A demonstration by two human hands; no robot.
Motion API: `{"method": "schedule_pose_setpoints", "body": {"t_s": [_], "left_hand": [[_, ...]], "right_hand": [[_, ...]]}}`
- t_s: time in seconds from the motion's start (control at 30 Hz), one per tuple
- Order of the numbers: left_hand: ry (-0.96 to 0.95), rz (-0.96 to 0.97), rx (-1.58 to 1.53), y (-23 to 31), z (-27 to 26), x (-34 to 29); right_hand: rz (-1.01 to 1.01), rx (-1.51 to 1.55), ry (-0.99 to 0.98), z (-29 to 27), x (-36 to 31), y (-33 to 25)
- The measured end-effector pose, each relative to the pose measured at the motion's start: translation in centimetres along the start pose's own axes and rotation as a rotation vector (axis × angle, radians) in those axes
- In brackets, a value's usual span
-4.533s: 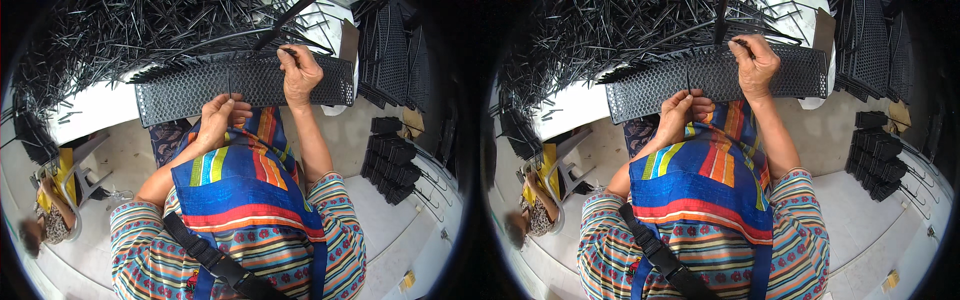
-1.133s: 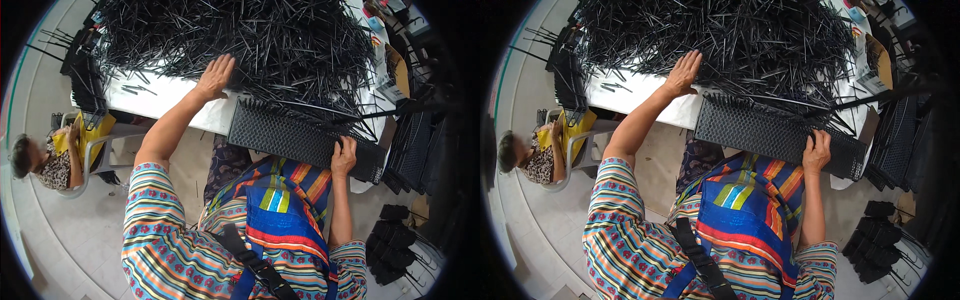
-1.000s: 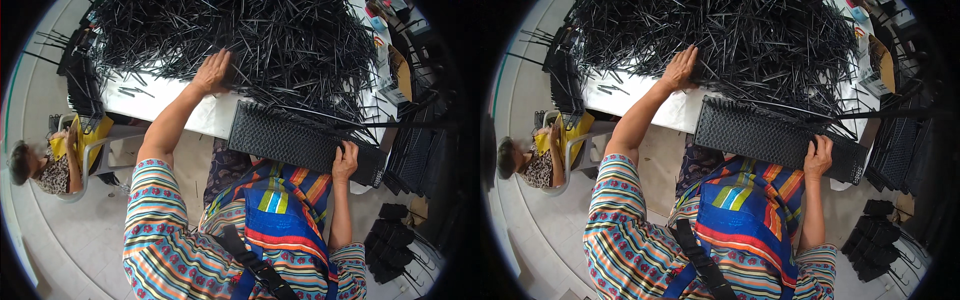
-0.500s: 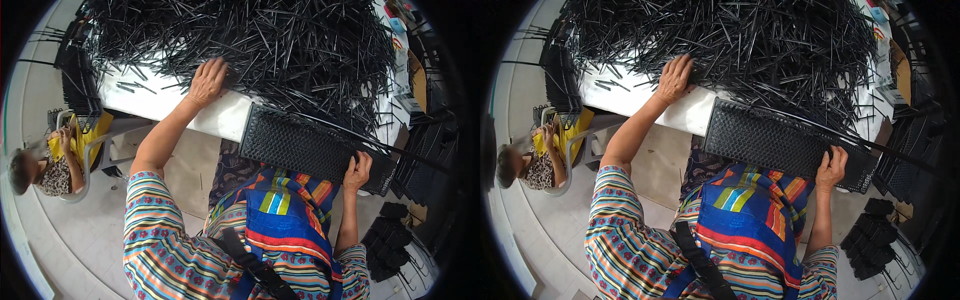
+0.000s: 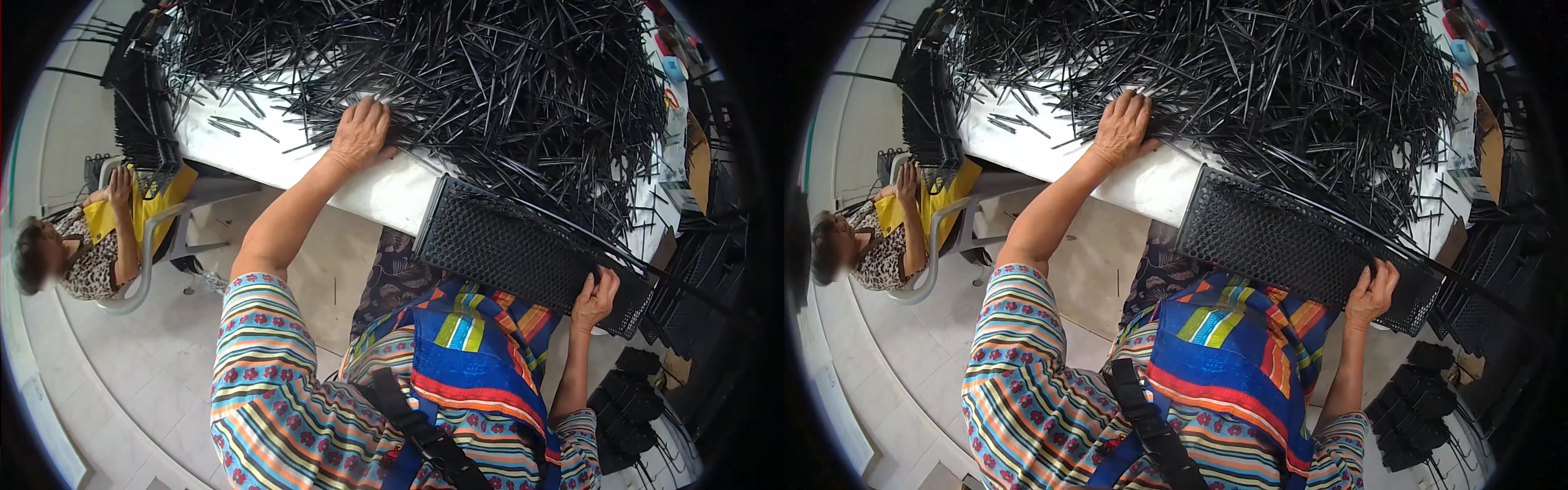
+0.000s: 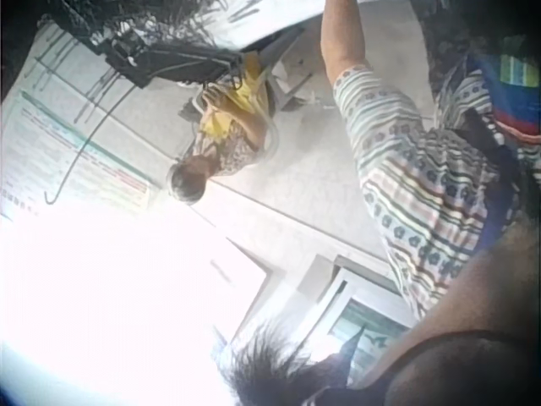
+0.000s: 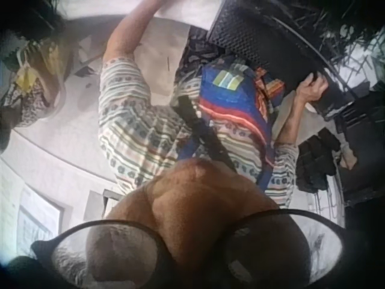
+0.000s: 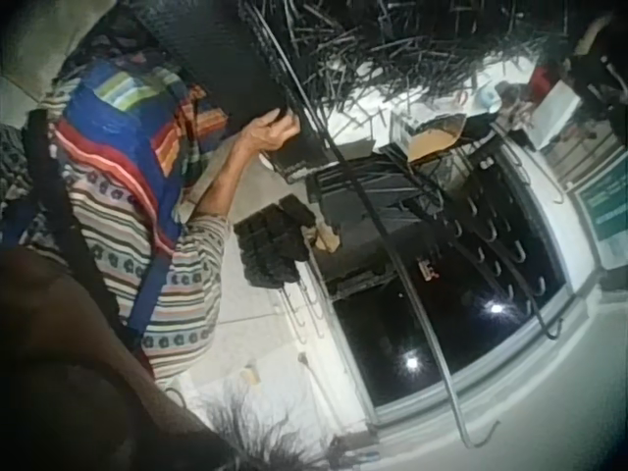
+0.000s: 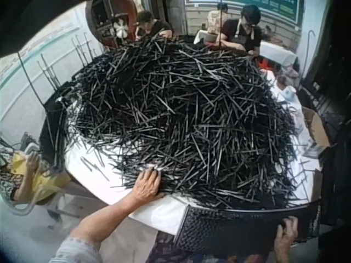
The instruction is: The person puts on eyeglasses, gathers a bundle of plastic ties from a pile on the table, and inserts the ties into the holes of a perforated plastic grid by hand.
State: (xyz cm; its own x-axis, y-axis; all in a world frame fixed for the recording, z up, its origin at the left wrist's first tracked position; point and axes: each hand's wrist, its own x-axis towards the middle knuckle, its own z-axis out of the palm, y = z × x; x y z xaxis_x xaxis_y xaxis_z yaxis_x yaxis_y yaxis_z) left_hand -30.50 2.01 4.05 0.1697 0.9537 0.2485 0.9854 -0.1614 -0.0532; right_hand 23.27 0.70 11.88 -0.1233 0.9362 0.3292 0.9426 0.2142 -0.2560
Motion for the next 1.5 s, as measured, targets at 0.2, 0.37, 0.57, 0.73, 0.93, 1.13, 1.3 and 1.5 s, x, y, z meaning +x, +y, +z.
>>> {"method": "schedule_pose_setpoints", "body": {"t_s": [0.2, 0.37, 0.57, 0.73, 0.93, 1.13, 1.3, 1.5], "left_hand": [[0.064, -0.025, -0.187, -1.2, -1.0, -1.5], [-0.208, 0.113, -0.267, -4.2, -4.2, -3.9], [-0.216, 0.098, -0.074, -9.6, -3.5, -2.0], [-0.196, 0.054, -0.065, -12.8, -2.0, 0.8], [-0.110, 0.004, -0.088, -11.3, -1.0, -1.4], [-0.205, -0.005, -0.084, -10.7, -1.6, -2.7], [-0.136, 0.016, -0.141, -11.2, -0.5, -1.0], [-0.165, 0.046, -0.040, -10.7, -1.5, -1.8]], "right_hand": [[0.035, 0.018, -0.019, 0.2, 0.0, 0.0], [0.004, -0.010, 0.003, 0.2, 0.3, 0.1], [0.005, -0.007, 0.002, 0.4, 0.2, 0.2], [-0.017, -0.032, 0.032, 0.9, 0.0, 0.1], [-0.015, -0.059, 0.013, 0.7, 0.2, 0.2], [-0.039, -0.093, 0.022, 1.0, 0.2, 0.2], [-0.015, -0.110, 0.003, 1.2, 0.2, 0.5], [-0.016, -0.114, 0.019, 1.2, 0.0, 0.7]]}}
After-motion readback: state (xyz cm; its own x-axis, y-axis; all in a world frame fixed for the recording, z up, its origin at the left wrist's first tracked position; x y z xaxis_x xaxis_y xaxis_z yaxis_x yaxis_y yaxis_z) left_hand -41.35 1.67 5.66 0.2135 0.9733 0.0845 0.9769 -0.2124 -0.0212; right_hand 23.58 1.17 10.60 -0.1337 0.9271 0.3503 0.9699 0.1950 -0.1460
